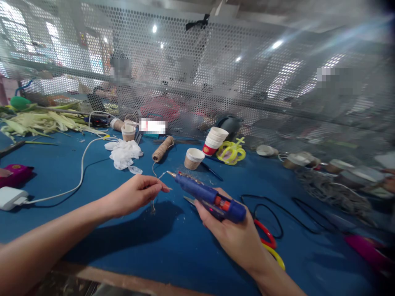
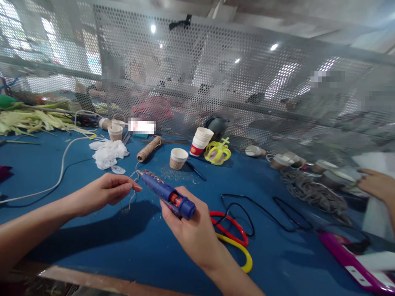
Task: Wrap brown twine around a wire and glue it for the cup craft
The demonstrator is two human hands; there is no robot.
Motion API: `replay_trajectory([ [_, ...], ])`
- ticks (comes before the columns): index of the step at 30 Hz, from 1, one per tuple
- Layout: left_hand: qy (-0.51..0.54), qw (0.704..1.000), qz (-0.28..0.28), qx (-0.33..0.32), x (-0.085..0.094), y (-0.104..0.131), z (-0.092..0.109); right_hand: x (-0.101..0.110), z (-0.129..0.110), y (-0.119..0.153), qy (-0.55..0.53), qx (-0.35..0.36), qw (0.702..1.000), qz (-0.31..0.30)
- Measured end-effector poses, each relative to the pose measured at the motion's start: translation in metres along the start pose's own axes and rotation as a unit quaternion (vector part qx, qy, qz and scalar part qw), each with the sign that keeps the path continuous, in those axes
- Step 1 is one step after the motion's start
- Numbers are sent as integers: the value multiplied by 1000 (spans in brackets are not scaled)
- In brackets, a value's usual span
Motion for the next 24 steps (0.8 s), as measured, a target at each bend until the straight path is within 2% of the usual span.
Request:
replay_trajectory([
  [15, -15, 1000, -11, -2, -2, 2, 2, 0, 10, -2, -44, -66, 997, 6],
  [24, -80, 997, -5, -15, -1, 3, 7, 0, 11, -1, -64, -146, 987, -8],
])
Point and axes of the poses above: each hand's wrist, its own y-axis away from the middle knuckle, its own x-axis out of the back of the hand, z = x × y, the point moved 10 cm from there along -y, towards the middle knuckle, and after that the axes turned 1 degree about -z, right-handed, at the moved point
